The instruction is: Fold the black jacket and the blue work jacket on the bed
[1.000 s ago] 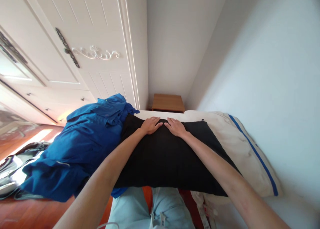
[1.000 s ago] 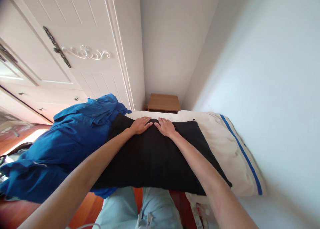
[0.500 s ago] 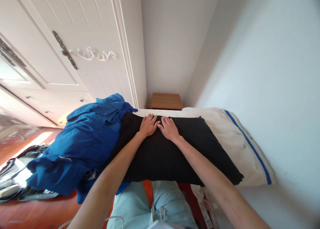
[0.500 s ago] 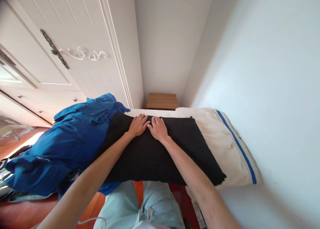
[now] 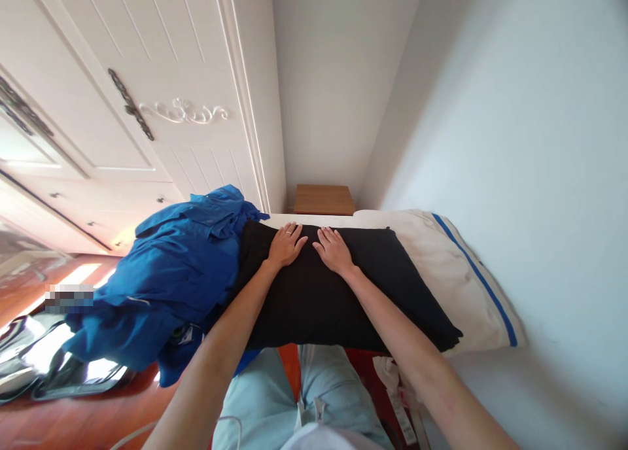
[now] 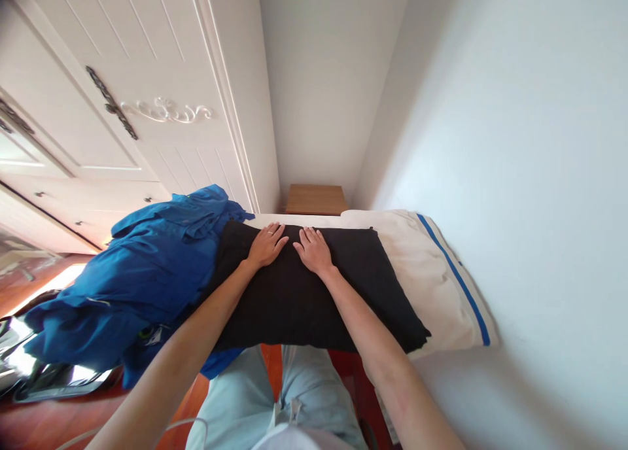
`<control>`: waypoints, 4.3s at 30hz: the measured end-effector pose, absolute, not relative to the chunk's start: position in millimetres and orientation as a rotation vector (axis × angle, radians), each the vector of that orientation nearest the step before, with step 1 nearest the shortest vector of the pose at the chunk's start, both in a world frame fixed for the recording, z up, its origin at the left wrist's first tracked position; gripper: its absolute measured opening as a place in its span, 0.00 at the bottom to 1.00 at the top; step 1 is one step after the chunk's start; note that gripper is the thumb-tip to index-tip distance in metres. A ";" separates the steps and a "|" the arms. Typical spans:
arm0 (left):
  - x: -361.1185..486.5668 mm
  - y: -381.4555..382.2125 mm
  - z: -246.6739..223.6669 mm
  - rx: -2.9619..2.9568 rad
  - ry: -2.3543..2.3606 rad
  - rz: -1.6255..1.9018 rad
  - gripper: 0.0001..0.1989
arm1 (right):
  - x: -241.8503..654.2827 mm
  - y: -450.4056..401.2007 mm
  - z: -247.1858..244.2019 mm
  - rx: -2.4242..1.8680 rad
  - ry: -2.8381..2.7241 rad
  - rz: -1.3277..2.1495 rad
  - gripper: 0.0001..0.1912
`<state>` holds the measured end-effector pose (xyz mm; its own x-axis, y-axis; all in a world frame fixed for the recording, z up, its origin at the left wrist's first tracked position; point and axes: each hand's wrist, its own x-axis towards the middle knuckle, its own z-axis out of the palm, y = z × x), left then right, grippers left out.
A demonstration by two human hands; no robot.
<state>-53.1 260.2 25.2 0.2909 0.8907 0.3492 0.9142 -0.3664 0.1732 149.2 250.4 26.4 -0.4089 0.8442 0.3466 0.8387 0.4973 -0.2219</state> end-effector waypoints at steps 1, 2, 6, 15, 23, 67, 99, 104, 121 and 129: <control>-51.6 260.5 27.9 -2.485 -1.752 -0.605 0.31 | 147.7 250.2 28.0 -1.412 -2.335 0.047 0.33; -49.5 260.5 31.3 -2.489 -1.779 -0.604 0.30 | 146.0 249.8 29.9 -1.430 -2.332 0.082 0.33; -40.4 255.6 45.7 -2.487 -1.757 -0.793 0.28 | 147.0 250.2 39.4 -1.411 -2.241 0.189 0.35; -56.1 252.6 21.4 -2.591 -1.805 -1.015 0.28 | 223.9 289.3 29.3 -1.165 -0.915 0.906 0.32; -62.1 256.6 20.4 -2.598 -2.012 -1.615 0.23 | 261.9 295.3 18.1 -0.836 -0.374 1.151 0.35; -102.0 263.7 28.6 -0.403 -1.730 -4.027 0.26 | 310.0 246.2 43.0 -1.163 -0.712 1.037 0.35; -105.0 199.5 30.8 -2.378 -2.157 -0.227 0.38 | 240.3 270.1 39.0 -1.550 -2.766 -0.077 0.44; -97.5 206.5 32.5 -2.174 -2.333 -0.286 0.43 | 306.8 269.3 41.0 -1.867 -2.678 -0.035 0.45; -100.8 255.5 35.9 -2.614 -1.841 -0.222 0.37 | 124.7 250.4 62.4 -1.328 -2.662 0.020 0.43; -125.9 253.8 47.6 -2.281 -2.246 -0.183 0.41 | 194.8 271.9 32.9 -1.548 -2.600 0.039 0.47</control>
<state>-125.9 253.8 47.6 0.0131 0.9993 0.0358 0.9919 -0.0175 0.1255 194.8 271.9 32.9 -0.4718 0.8775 0.0861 0.8745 0.4782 -0.0809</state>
